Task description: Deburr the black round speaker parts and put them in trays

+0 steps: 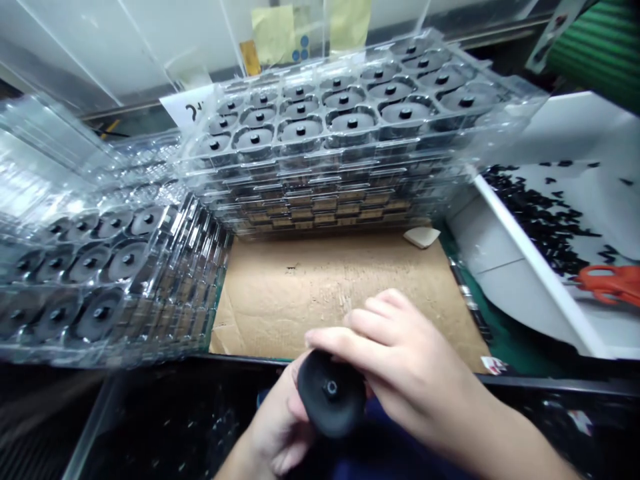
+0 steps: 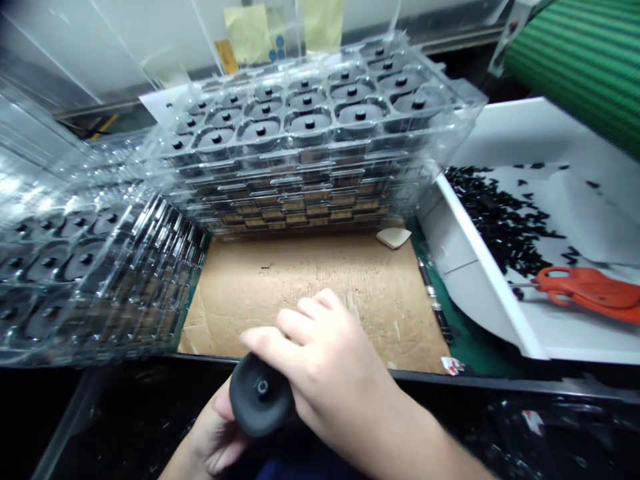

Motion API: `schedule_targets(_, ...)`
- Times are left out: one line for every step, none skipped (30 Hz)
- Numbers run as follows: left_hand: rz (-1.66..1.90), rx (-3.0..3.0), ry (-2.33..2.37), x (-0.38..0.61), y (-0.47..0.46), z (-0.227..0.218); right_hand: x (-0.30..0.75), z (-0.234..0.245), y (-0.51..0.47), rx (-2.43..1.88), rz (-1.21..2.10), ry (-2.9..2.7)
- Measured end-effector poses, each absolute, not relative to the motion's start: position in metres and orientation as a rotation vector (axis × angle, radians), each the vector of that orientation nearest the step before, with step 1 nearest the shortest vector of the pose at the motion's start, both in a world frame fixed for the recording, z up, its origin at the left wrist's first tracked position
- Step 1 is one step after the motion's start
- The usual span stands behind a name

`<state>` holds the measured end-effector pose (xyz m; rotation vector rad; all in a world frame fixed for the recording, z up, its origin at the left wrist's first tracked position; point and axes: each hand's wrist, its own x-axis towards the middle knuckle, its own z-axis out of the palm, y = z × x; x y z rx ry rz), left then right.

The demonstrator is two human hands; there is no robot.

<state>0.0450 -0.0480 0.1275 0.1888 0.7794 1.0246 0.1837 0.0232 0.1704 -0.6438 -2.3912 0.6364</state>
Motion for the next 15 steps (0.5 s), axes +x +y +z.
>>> schedule_targets(1.015,0.198,0.755,0.044,-0.047,0.129,0.183,0.167,0.022,-0.675,0.614,-2.373)
schedule_targets(1.008,0.198,0.736,0.044,-0.046,0.128,0.184,0.164,0.021,-0.653,0.624,-2.366)
schedule_targets(1.011,0.195,0.726,0.044,-0.047,0.127,0.186,0.160,0.021,-0.605,0.656,-2.350)
schedule_targets(1.016,0.186,0.722,0.044,-0.047,0.124,0.188,0.157,0.021,-0.567,0.700,-2.332)
schedule_targets(1.021,0.166,0.714,0.044,-0.048,0.121,0.192,0.153,0.023,-0.585,0.724,-2.314)
schedule_targets(1.024,0.140,0.696,0.044,-0.049,0.119,0.197,0.149,0.027,-0.670,0.716,-2.296)
schedule_targets(1.024,0.111,0.666,0.044,-0.050,0.116,0.203,0.144,0.030,-0.808,0.681,-2.262)
schedule_targets(1.020,0.085,0.624,0.043,-0.051,0.115,0.209,0.137,0.034,-0.958,0.660,-2.239)
schedule_targets(1.019,0.063,0.583,0.043,-0.052,0.113,0.215,0.129,0.037,-1.100,0.668,-2.220)
schedule_targets(1.019,0.052,0.545,0.042,-0.052,0.113,0.221,0.120,0.038,-1.218,0.701,-2.204)
schedule_targets(1.021,0.052,0.518,0.040,-0.052,0.112,0.225,0.109,0.037,-1.300,0.750,-2.181)
schedule_targets(1.019,0.053,0.503,0.039,-0.052,0.112,0.228,0.096,0.034,-1.340,0.812,-2.167)
schedule_targets(1.017,0.050,0.491,0.039,-0.052,0.112,0.229,0.083,0.029,-1.352,0.865,-2.160)
schedule_targets(1.016,0.043,0.486,0.038,-0.051,0.112,0.230,0.070,0.024,-1.349,0.897,-2.160)
schedule_targets(1.017,0.037,0.491,0.038,-0.050,0.113,0.230,0.059,0.018,-1.344,0.910,-2.156)
